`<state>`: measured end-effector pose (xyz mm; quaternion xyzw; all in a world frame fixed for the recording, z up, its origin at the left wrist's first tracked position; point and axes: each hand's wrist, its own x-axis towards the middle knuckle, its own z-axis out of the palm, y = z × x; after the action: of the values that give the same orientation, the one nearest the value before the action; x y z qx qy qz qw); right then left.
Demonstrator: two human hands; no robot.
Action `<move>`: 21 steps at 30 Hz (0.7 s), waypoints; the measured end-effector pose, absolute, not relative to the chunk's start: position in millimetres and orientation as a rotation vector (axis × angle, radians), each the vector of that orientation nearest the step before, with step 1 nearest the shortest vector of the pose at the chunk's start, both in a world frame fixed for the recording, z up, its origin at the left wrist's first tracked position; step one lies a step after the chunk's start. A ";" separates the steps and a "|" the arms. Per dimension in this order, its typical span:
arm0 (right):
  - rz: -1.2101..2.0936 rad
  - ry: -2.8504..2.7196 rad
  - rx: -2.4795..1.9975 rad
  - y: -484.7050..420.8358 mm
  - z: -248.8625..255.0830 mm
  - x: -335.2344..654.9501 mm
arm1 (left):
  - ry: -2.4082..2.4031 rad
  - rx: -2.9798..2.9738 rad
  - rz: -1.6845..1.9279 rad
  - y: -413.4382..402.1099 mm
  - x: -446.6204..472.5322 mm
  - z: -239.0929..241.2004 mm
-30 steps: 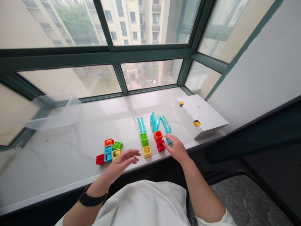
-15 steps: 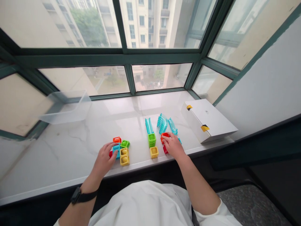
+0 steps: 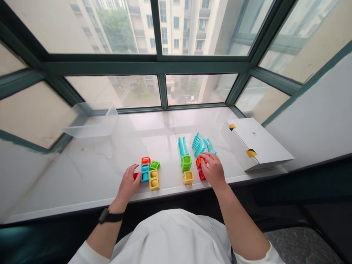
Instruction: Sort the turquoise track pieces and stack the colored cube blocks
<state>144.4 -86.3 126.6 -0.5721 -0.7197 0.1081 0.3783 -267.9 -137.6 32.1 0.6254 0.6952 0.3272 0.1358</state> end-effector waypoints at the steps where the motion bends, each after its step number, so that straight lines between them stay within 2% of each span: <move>1: 0.277 -1.820 -1.432 -87.5 132.4 138.5 | 2.009 1.795 0.960 -137.3 -268.1 31.5; 6: 0.382 -1.893 -1.277 -95.4 147.7 94.0 | 1.978 1.768 0.935 -134.9 -265.1 30.2; 11: 0.607 -2.196 -1.064 -107.3 132.1 31.2 | 2.009 1.801 0.821 -131.1 -257.8 32.0; 15: 0.730 -2.439 -1.124 -117.9 104.9 -14.7 | 2.086 1.829 0.720 -126.8 -251.9 33.8; 21: 0.720 -2.503 -1.338 -126.6 78.6 -55.5 | 2.132 1.845 0.657 -122.7 -243.8 31.1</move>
<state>-55.5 -126.6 78.6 -0.4544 -0.8500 0.2443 0.1066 -243.8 -122.7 31.1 0.6324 0.7309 0.2252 0.1229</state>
